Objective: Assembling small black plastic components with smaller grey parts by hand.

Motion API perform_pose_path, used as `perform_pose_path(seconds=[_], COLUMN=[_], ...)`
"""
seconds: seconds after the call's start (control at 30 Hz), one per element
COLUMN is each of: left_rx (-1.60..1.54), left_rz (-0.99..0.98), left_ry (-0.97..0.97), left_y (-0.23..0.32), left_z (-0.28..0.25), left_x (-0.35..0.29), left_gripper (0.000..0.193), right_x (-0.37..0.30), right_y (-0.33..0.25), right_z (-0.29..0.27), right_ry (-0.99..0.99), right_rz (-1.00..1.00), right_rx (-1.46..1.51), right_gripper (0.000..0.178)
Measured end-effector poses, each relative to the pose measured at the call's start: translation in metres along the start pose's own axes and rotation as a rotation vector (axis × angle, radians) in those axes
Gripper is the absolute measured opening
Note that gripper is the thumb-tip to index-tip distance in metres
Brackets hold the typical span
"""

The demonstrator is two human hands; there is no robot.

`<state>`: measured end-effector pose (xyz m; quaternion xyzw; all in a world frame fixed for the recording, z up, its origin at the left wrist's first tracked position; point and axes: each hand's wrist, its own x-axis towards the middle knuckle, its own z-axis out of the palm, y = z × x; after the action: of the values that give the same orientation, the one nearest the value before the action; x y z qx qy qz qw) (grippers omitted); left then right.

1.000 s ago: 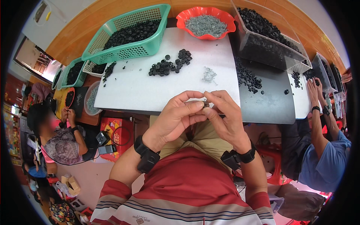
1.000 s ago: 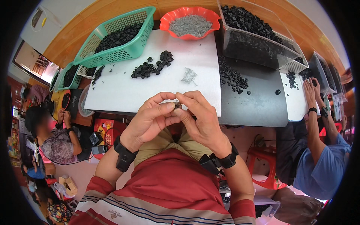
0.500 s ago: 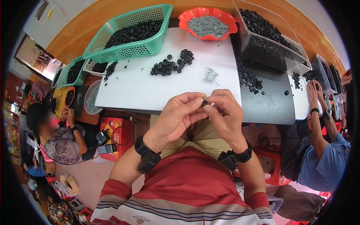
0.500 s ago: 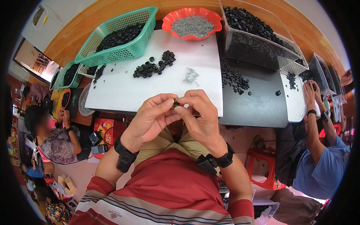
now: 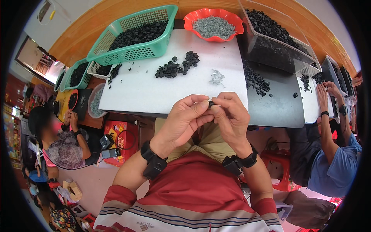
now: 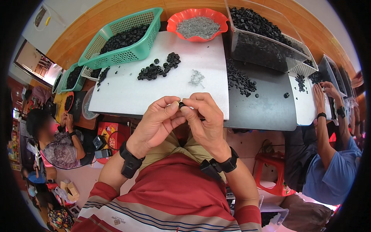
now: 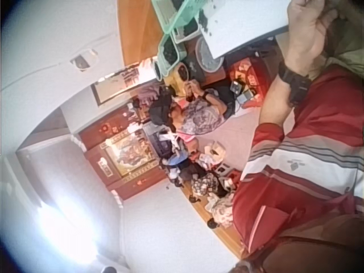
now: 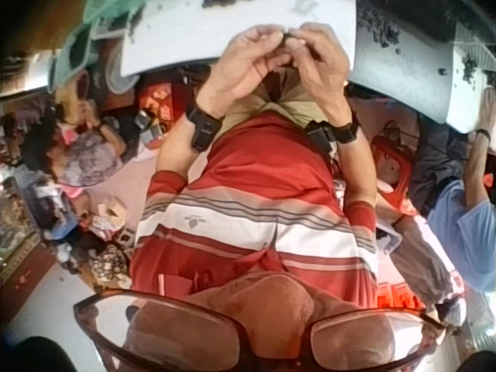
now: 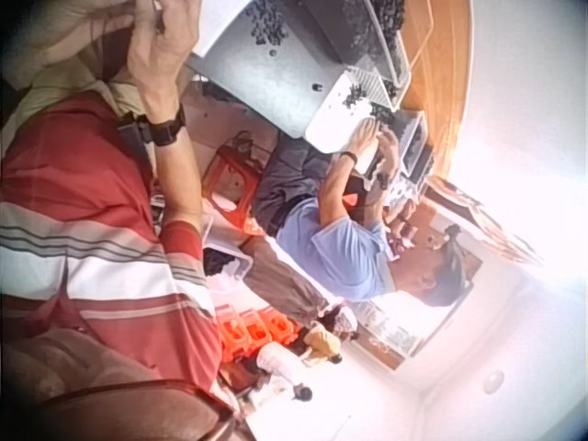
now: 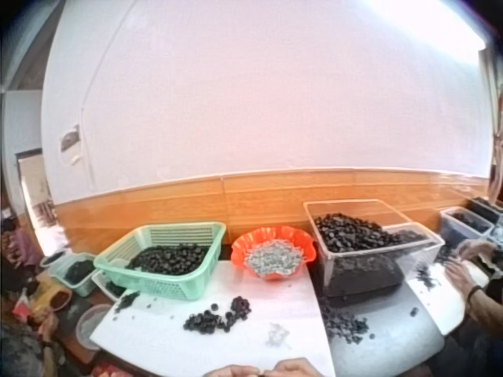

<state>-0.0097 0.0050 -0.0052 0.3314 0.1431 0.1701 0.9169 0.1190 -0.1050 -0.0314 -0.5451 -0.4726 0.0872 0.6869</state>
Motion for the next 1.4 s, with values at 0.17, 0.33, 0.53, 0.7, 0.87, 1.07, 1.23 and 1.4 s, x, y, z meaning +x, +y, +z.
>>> perform_pose_path(seconds=[0.17,0.33,0.53,0.7,0.87,1.07,1.23,1.4], left_rx=[-0.004,-0.035,-0.021,-0.003,0.053,0.131,0.133,0.172], left_rz=[0.01,0.02,0.005,0.009,0.016,0.027,0.055,0.053], left_ry=[-0.001,0.051,0.067,0.077,0.09,0.104,0.11,0.127], left_y=[-0.004,-0.007,-0.007,-0.007,-0.008,-0.007,-0.005,-0.007], left_z=[-0.001,0.004,0.01,0.01,0.008,0.009,0.007,0.012], left_x=[0.0,-0.002,-0.004,-0.005,-0.007,-0.008,-0.011,-0.009], left_gripper=[0.016,0.016,0.016,0.017,0.017,0.013,0.012,0.012], right_x=[0.001,0.002,0.001,0.002,0.002,0.0,0.001,0.002], right_y=[-0.009,-0.01,-0.011,-0.011,-0.01,-0.009,-0.012,-0.007], right_z=[-0.002,-0.006,-0.004,-0.003,-0.004,-0.006,-0.006,-0.01], right_ry=[-0.025,-0.051,-0.01,0.006,0.0,-0.019,-0.034,-0.014], right_rz=[0.006,-0.119,-0.133,-0.207,-0.253,-0.284,-0.339,-0.384], right_rx=[0.01,-0.06,-0.114,-0.2,-0.258,-0.398,-0.426,-0.381], right_gripper=[0.024,0.027,0.027,0.027,0.025,0.024,0.025,0.026])
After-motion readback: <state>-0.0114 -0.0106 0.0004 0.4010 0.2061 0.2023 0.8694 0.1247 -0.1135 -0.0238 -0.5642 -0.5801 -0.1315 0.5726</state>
